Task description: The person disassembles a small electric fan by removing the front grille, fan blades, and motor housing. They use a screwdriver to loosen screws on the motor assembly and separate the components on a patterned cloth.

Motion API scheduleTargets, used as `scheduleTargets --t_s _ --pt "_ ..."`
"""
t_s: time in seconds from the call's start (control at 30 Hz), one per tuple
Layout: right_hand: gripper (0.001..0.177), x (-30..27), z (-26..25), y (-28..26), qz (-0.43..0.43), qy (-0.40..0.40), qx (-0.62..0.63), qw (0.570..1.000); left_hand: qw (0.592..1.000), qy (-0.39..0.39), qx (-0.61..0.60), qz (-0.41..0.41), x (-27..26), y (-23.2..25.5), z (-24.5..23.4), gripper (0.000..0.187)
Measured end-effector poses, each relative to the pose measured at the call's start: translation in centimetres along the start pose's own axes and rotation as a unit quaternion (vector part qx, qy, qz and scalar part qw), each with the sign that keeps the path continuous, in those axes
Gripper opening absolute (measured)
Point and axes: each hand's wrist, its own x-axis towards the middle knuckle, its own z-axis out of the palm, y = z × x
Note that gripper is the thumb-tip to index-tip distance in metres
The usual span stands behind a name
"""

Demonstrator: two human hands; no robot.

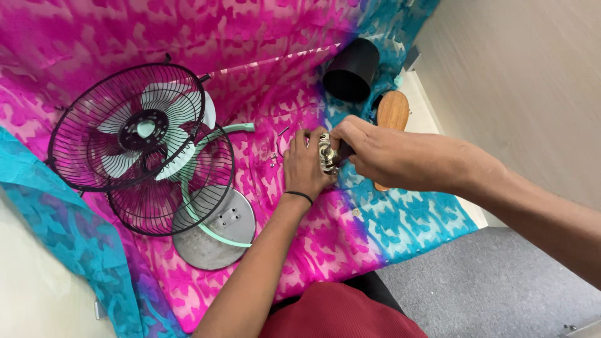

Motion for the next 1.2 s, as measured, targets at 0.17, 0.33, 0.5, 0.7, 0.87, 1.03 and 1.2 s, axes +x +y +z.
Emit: scheduleTargets --t_s 0.17,0.33,0.5,0.7,0.87,1.03,1.2 --pt "0.030 -0.4 -0.3 -0.8 -0.001 0.091 0.069 0.994 1.000 0.022 -0.001 0.002 -0.4 0.0 0.3 0.098" --pt "0.040 0.2 0.7 -2.2 0.113 0.135 0.113 0.978 1.000 0.021 -0.009 0.018 -0.3 -0.2 0.3 0.092" --pt "0.039 0.3 1.1 -2.8 0.159 0.201 0.155 0.954 1.000 -0.013 0.007 0.022 0.0 -0.4 0.0 0.093" --pt "0.039 0.7 3.1 -3.9 0.236 0.299 0.117 0.917 0.999 -0.013 0.007 0.028 0.2 -0.4 0.4 0.093" --pt "0.038 0.6 4.3 -4.7 0.308 0.363 0.101 0.873 0.999 -0.008 0.026 0.019 0.2 -0.2 1.0 0.097" --pt "0.039 0.9 3.8 -4.6 0.317 0.304 0.109 0.892 0.999 -0.013 0.028 0.012 0.1 0.0 0.7 0.094" --pt "0.036 -0.6 2.5 -3.7 0.199 0.244 0.132 0.940 0.996 -0.033 0.014 0.080 0.7 -1.0 -0.4 0.093"
